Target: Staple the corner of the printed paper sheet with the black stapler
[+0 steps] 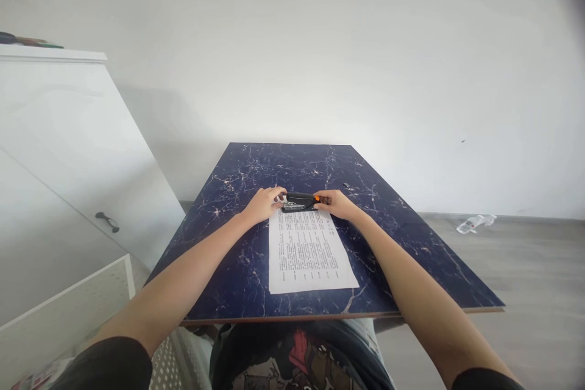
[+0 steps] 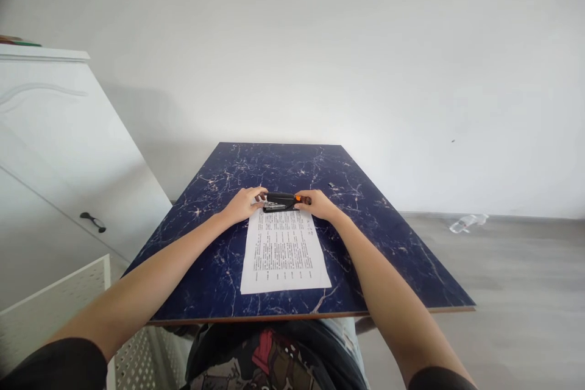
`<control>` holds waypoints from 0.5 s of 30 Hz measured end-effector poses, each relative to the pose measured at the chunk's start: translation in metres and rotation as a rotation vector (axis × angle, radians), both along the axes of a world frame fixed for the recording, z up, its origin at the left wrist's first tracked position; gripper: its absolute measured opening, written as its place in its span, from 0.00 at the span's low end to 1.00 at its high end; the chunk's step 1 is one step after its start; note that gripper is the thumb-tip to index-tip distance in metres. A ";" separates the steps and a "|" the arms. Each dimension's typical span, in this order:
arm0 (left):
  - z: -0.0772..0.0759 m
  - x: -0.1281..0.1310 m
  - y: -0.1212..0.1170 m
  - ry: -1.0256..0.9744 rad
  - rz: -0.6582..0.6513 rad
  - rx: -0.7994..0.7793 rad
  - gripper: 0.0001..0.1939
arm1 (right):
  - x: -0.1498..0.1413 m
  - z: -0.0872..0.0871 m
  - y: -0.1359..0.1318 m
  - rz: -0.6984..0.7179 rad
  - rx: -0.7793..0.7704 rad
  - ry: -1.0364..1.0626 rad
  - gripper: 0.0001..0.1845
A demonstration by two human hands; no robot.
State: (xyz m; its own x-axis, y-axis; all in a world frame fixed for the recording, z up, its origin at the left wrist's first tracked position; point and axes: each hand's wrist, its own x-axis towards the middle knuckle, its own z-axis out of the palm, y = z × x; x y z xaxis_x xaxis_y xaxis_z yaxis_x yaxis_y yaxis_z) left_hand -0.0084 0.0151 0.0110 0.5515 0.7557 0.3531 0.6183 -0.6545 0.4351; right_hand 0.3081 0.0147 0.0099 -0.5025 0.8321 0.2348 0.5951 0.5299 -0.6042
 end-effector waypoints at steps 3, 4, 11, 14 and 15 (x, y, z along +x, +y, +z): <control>0.000 0.006 -0.002 -0.018 0.009 -0.009 0.18 | -0.001 0.000 0.000 0.000 0.006 -0.005 0.20; -0.001 0.008 -0.002 -0.025 0.012 -0.004 0.18 | -0.001 0.000 -0.001 0.002 0.007 -0.003 0.19; -0.005 0.012 0.003 -0.098 0.018 -0.059 0.17 | -0.002 -0.001 0.001 -0.004 -0.013 0.037 0.19; -0.007 0.012 0.005 -0.106 0.044 -0.063 0.16 | -0.002 -0.001 0.002 0.005 -0.026 0.044 0.20; -0.007 0.012 0.005 -0.106 0.051 -0.062 0.16 | -0.002 -0.001 0.002 0.009 -0.027 0.047 0.20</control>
